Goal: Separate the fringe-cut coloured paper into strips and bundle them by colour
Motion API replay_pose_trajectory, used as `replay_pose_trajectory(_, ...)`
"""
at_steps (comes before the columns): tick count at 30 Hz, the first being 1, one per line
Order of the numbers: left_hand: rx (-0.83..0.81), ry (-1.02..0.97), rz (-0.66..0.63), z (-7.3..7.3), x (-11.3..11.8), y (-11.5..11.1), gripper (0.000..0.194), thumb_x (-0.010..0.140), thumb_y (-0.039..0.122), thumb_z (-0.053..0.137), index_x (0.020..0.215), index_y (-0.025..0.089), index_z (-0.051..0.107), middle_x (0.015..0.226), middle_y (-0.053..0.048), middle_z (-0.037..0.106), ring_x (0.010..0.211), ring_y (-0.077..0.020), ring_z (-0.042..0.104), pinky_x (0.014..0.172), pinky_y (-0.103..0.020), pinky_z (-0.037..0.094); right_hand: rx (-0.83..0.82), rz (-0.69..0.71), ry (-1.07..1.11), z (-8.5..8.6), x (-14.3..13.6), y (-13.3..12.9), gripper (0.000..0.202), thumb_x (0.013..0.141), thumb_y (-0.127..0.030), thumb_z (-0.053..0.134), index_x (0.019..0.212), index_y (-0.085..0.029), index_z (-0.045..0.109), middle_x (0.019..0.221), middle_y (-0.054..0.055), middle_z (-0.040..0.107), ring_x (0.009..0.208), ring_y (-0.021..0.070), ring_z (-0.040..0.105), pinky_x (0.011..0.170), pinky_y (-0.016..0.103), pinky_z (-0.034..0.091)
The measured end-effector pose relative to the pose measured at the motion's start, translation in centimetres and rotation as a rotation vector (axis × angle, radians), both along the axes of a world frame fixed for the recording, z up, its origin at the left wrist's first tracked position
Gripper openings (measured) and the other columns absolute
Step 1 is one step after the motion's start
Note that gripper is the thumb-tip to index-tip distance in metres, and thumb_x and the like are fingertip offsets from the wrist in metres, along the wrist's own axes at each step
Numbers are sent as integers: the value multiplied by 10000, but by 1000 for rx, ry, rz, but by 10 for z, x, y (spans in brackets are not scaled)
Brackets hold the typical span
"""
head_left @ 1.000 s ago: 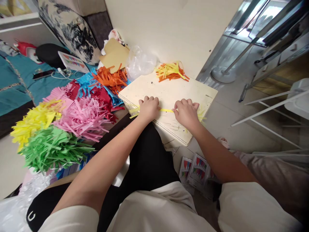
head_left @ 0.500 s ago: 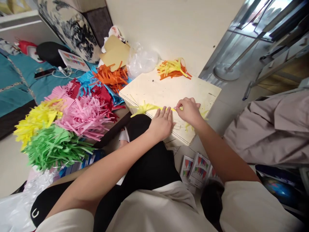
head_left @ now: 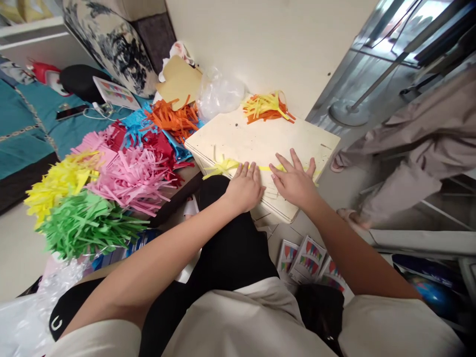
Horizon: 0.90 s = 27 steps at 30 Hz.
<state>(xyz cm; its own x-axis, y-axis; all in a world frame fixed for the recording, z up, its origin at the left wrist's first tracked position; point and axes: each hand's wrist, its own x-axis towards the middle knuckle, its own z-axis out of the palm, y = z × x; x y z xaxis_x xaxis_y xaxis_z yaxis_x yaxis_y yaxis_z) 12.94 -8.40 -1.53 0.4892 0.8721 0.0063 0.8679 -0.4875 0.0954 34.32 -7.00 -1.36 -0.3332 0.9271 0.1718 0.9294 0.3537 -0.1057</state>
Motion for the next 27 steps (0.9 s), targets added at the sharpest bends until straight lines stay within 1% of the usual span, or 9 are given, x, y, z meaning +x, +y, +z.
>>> replay_pose_trajectory(2, 34, 18, -27, 4, -4, 10, 582, 1210, 221, 446, 1693, -33, 650, 1801, -325, 603, 1703, -429, 600, 1478, -592, 366, -1, 0, 1, -1, -1, 3, 500, 1146, -304, 551, 1537, -330, 862, 1770, 171, 683, 1756, 558, 376, 1293, 956, 251)
replay_pose_trajectory(4, 46, 35, -64, 10, -9, 25, 489, 1154, 91, 451, 1471, 10, 814, 1567, -300, 781, 1476, -372, 762, 1420, -545, 429, -1, 8, 12, -1, -4, 8, 467, 1146, -279, 555, 1463, -309, 897, 1760, 178, 688, 1747, 546, 404, 1304, 927, 255)
replay_pose_trajectory(7, 43, 36, -95, 19, -17, 48, 395, 1144, 101, 508, 1220, 71, 894, 1268, -250, 837, 1239, -355, 792, 1240, -512, 540, -8, 36, 31, 1, -8, 19, 419, 1152, -247, 549, 1292, -273, 943, 1729, 173, 702, 1729, 509, 432, 1334, 857, 236)
replay_pose_trajectory(9, 50, 8, -100, 21, -22, 60, 361, 1161, 157, 544, 1201, 104, 898, 1252, -230, 825, 1263, -378, 749, 1144, -513, 555, -16, 64, 36, 2, -9, 26, 390, 1151, -239, 563, 1182, -253, 951, 1676, 172, 728, 1708, 485, 445, 1345, 803, 226)
replay_pose_trajectory(12, 45, -53, -103, 18, -25, 68, 339, 1158, 163, 558, 1179, 148, 896, 1220, -205, 826, 1289, -381, 700, 1110, -517, 528, -16, 92, 39, 4, -10, 33, 363, 1148, -236, 588, 1097, -240, 947, 1575, 179, 757, 1632, 450, 484, 1328, 723, 247)
replay_pose_trajectory(17, 19, -93, -103, 14, -25, 71, 348, 1133, 123, 537, 1164, 138, 883, 1179, -208, 822, 1242, -369, 714, 1080, -503, 529, 14, 151, 51, 6, -14, 33, 364, 1150, -240, 591, 1233, -268, 945, 1526, 180, 749, 1497, 427, 504, 1225, 629, 299)
replay_pose_trajectory(20, -14, -130, -74, 14, -24, 76, 353, 1110, 109, 533, 1175, 127, 880, 1184, -203, 831, 1227, -358, 741, 1089, -484, 554, -6, 178, 78, 6, -17, 34, 389, 1164, -249, 558, 1282, -290, 927, 1433, 157, 792, 1437, 411, 532, 1205, 610, 297)
replay_pose_trajectory(24, -77, -214, -16, 14, -26, 83, 349, 1055, 81, 559, 1183, 148, 877, 1235, -171, 852, 1264, -335, 760, 1127, -450, 573, -50, 158, 98, 5, -20, 38, 409, 1180, -254, 501, 1169, -270, 910, 1227, 149, 842, 1312, 392, 580, 1192, 607, 292)
replay_pose_trajectory(27, -74, -236, -19, 12, -29, 81, 269, 1065, 154, 630, 1180, 172, 873, 1236, -160, 851, 1268, -343, 759, 1130, -467, 569, -55, 140, 99, 3, -20, 41, 427, 1179, -256, 471, 1121, -261, 894, 1175, 154, 847, 1254, 389, 598, 1170, 596, 299)
